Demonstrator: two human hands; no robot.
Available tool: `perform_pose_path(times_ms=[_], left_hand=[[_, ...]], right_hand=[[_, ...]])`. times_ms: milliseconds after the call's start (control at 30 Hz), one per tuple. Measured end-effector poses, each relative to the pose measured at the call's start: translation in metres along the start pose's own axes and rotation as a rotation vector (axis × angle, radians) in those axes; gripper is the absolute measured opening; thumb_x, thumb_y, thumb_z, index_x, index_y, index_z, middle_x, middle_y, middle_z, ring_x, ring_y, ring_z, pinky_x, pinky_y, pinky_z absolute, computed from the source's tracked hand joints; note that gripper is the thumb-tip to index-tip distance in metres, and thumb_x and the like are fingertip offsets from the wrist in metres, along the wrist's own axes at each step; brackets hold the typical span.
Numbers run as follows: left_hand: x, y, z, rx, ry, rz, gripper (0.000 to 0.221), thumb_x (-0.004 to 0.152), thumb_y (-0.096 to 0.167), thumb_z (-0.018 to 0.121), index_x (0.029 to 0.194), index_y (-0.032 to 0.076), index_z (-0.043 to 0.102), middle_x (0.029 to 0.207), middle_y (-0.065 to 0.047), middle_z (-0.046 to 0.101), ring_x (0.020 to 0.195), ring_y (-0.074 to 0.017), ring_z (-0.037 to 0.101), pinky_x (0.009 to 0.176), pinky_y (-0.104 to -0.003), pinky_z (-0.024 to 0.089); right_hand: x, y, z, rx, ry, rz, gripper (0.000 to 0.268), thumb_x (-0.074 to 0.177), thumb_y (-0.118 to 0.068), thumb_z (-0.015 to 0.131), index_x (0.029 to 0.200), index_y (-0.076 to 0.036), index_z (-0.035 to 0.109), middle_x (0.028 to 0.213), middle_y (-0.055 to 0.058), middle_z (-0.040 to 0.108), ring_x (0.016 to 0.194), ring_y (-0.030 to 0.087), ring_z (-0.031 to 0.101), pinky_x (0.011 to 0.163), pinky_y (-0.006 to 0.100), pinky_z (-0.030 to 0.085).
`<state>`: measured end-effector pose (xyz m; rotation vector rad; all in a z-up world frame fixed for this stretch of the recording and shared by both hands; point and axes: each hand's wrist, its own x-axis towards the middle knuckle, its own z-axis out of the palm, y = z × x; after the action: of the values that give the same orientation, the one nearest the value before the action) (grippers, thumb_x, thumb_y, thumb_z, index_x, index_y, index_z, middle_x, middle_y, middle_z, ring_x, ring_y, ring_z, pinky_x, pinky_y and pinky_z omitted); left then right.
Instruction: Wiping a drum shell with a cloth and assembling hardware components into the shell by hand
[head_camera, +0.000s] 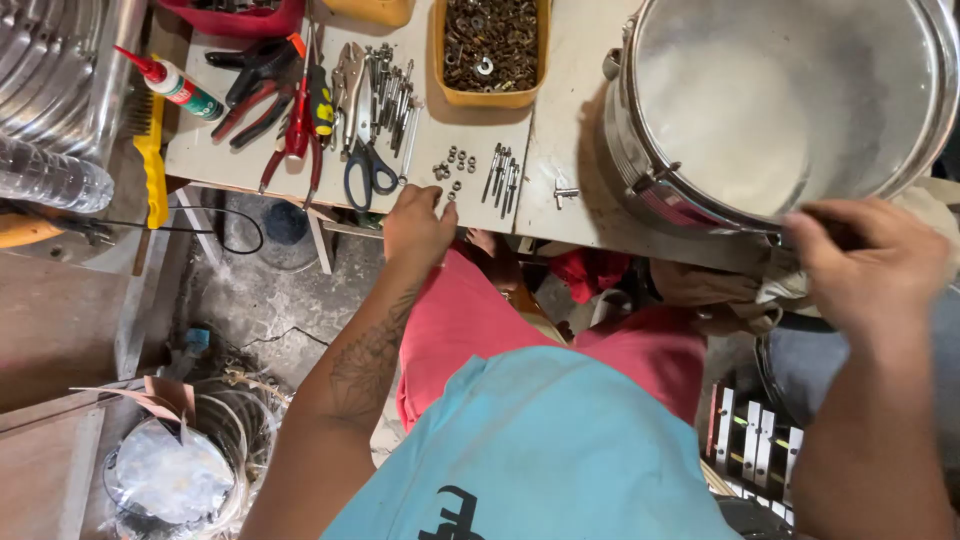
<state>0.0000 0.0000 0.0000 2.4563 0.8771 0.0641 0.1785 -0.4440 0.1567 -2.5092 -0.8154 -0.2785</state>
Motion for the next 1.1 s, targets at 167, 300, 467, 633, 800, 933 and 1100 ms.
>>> perform_pose_path(times_ms=[167,300,467,633,800,933,1100], left_hand=[[0.010,-0.003,0.015,0.057,0.003,0.071,0.050,0.099,0.048,0.057,0.126,0.008,0.068,0.120,-0.014,0.064,0.093,-0.0328,0.067,0.077,-0.050,0.055],[0.018,-0.011,0.032,0.046,0.078,0.123,0.035,0.100,0.036,0.058,0.107,0.004,0.069,0.102,-0.014,0.064,0.080,-0.0361,0.065,0.067,-0.054,0.054],[0.032,-0.027,0.051,0.038,0.228,0.226,0.031,0.095,0.029,0.058,0.115,0.007,0.069,0.101,-0.012,0.069,0.086,-0.0321,0.066,0.068,-0.051,0.053],[0.037,-0.014,0.046,0.120,0.080,0.330,0.027,0.095,0.028,0.055,0.108,0.009,0.068,0.106,-0.017,0.065,0.086,-0.0413,0.066,0.075,-0.055,0.054],[0.039,-0.012,0.053,0.329,0.320,0.420,0.017,0.091,0.030,0.057,0.092,0.015,0.066,0.085,-0.005,0.061,0.070,-0.0293,0.073,0.062,-0.043,0.060],[0.042,-0.014,0.059,0.345,0.339,0.426,0.017,0.090,0.029,0.058,0.091,0.014,0.064,0.084,-0.006,0.060,0.067,-0.0298,0.072,0.060,-0.043,0.060],[0.051,-0.019,0.063,0.338,0.314,0.447,0.016,0.086,0.028,0.060,0.090,0.012,0.063,0.083,-0.007,0.060,0.065,-0.0324,0.072,0.058,-0.045,0.059]], right_hand=[[0.042,-0.080,0.035,0.013,0.025,-0.106,0.026,0.103,-0.023,0.094,0.111,0.000,0.085,0.097,0.012,0.076,0.075,0.019,0.066,0.070,0.031,0.052],[0.060,-0.082,0.067,-0.078,0.072,-0.147,0.034,0.098,-0.039,0.096,0.103,-0.006,0.085,0.095,0.008,0.077,0.069,0.019,0.068,0.075,0.034,0.053],[0.065,-0.075,0.076,-0.138,0.088,-0.199,0.022,0.101,-0.031,0.093,0.096,-0.012,0.084,0.091,0.004,0.077,0.079,0.020,0.070,0.073,0.033,0.052],[0.073,-0.078,0.068,-0.199,-0.004,-0.191,0.024,0.100,-0.037,0.086,0.097,-0.013,0.084,0.088,0.006,0.076,0.080,0.024,0.071,0.075,0.034,0.053],[0.078,-0.087,0.059,-0.058,-0.123,-0.275,0.012,0.088,-0.014,0.081,0.100,-0.012,0.082,0.089,0.009,0.074,0.082,0.032,0.075,0.070,0.038,0.059],[0.083,-0.098,0.041,0.097,-0.193,-0.264,0.018,0.083,-0.002,0.077,0.100,-0.007,0.080,0.095,0.011,0.075,0.085,0.034,0.074,0.074,0.041,0.060],[0.084,-0.107,0.033,0.300,-0.277,-0.173,0.025,0.080,0.003,0.077,0.105,-0.001,0.077,0.096,0.019,0.073,0.089,0.038,0.073,0.076,0.043,0.060]])
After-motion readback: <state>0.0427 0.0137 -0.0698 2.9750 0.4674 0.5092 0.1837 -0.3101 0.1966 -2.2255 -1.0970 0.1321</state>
